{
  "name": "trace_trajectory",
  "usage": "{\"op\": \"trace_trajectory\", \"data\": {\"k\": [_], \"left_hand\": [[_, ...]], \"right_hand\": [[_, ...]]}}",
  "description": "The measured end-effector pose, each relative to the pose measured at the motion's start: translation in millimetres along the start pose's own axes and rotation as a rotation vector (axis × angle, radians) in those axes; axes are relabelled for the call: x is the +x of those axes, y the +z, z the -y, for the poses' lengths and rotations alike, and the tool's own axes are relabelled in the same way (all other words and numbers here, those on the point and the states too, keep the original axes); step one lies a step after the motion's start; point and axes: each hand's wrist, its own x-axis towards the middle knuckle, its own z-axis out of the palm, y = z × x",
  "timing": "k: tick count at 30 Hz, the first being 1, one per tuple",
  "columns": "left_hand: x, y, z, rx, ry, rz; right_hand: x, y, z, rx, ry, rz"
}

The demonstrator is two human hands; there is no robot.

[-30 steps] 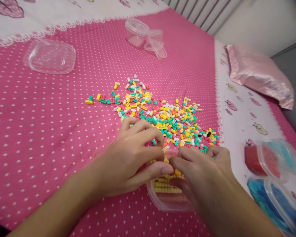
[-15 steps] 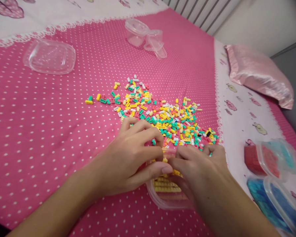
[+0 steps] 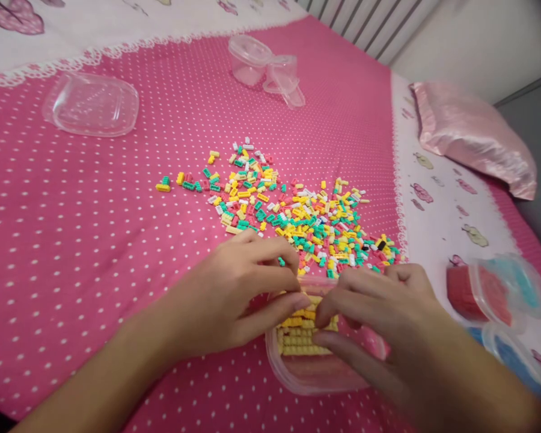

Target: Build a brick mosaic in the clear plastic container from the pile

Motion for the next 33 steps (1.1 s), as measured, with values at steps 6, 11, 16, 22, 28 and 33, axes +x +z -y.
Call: {"op": "trace_trajectory", "data": {"k": [6, 11, 16, 22, 28, 33], "left_hand": [[-1, -5.7, -1, 0.023, 0.020, -0.054], [-5, -14.0, -3, 0.031, 0.016, -0.072], [-5, -24.4, -2, 0.043, 0.029, -0.048], [-4, -24.6, -3, 0.081, 0.024, -0.039], [-7, -20.0, 1, 0.135, 0.052, -0.083], [-5, -20.4, 2, 0.154, 0.063, -0.095]], "right_hand": [[19, 0, -41, 0.353, 0.262, -0.250], [32, 29, -60, 0.478, 0.077, -0.012], [34, 31, -42, 0.183, 0.054, 0.043], [40, 31, -40, 0.212, 0.046, -0.014], [40, 28, -41, 0.320, 0.110, -0.115], [38, 29, -41, 0.399, 0.168, -0.208]]}}
